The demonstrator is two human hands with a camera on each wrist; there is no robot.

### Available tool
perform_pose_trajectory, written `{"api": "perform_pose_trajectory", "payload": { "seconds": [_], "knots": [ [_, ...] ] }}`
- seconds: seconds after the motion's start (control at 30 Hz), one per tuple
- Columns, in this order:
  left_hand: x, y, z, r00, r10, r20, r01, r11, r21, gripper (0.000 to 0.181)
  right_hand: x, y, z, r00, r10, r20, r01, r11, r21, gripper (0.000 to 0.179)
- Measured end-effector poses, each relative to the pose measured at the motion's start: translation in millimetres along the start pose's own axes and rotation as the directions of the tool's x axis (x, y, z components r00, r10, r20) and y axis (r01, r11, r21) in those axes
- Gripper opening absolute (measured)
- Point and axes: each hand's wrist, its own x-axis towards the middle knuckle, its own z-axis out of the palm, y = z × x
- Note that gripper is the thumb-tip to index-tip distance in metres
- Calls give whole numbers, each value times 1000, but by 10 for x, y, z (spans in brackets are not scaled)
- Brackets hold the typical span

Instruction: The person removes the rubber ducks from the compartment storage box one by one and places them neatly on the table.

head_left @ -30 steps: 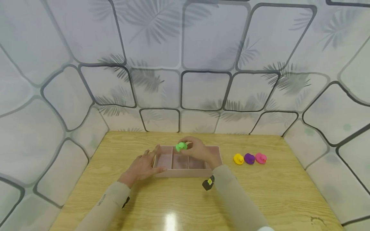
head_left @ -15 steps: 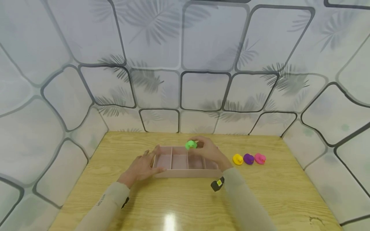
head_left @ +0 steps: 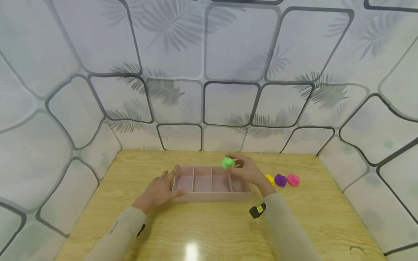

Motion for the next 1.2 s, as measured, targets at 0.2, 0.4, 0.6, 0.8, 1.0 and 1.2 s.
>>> {"api": "perform_pose_trajectory", "payload": {
  "seconds": [0.2, 0.4, 0.6, 0.8, 1.0, 1.2],
  "knots": [
    [-3, 0, 6, 1000, 5, -2, -5, 1000, 2, 107, -102, 103, -153, 998, 31, -55, -30, 999, 13, 57],
    [2, -6, 16, 1000, 0, -1, 0, 1000, -3, 106, -199, 209, -303, 995, 11, -98, -13, 1000, -23, 54],
    [5, -5, 13, 1000, -3, -1, 3, 1000, 3, 106, -306, 286, -482, 990, 58, -131, -70, 994, -88, 54],
    [6, 4, 9, 1000, -3, 5, 3, 1000, 1, 105, -420, 356, -645, 983, 75, -167, -98, 986, -131, 54],
    [6, 9, 1, 1000, -5, 10, 5, 1000, 2, 105, -521, 385, -785, 976, 56, -213, -91, 983, -159, 54],
    [5, 4, -1, 1000, -2, 11, 1, 1000, 4, 105, -642, 376, -921, 966, 117, -229, -152, 978, -141, 56]
  ]
}}
